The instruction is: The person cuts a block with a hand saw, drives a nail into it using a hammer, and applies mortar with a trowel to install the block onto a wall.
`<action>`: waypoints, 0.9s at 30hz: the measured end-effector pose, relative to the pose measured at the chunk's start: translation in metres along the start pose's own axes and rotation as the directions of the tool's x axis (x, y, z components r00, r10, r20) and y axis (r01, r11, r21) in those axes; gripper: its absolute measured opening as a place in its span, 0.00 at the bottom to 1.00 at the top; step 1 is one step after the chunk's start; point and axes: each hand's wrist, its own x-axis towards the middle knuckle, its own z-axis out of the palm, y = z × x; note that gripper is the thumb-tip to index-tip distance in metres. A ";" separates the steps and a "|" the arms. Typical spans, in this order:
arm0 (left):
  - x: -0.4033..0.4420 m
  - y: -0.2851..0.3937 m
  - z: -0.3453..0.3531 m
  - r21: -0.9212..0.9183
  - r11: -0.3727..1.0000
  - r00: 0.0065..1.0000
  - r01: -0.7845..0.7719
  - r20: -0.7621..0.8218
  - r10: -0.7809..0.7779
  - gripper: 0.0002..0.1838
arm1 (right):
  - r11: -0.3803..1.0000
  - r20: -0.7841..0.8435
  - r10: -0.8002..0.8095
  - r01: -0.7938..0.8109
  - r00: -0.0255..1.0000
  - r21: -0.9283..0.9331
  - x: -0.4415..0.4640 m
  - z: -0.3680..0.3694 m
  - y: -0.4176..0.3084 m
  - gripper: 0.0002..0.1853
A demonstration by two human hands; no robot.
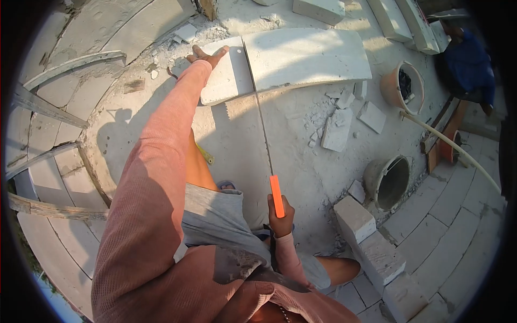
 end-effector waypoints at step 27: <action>0.130 -0.106 -0.053 -0.033 0.993 0.987 -0.116 0.105 0.119 0.39 | 0.946 -0.513 -0.154 -0.023 0.845 -0.322 -0.016 -0.066 0.036 0.12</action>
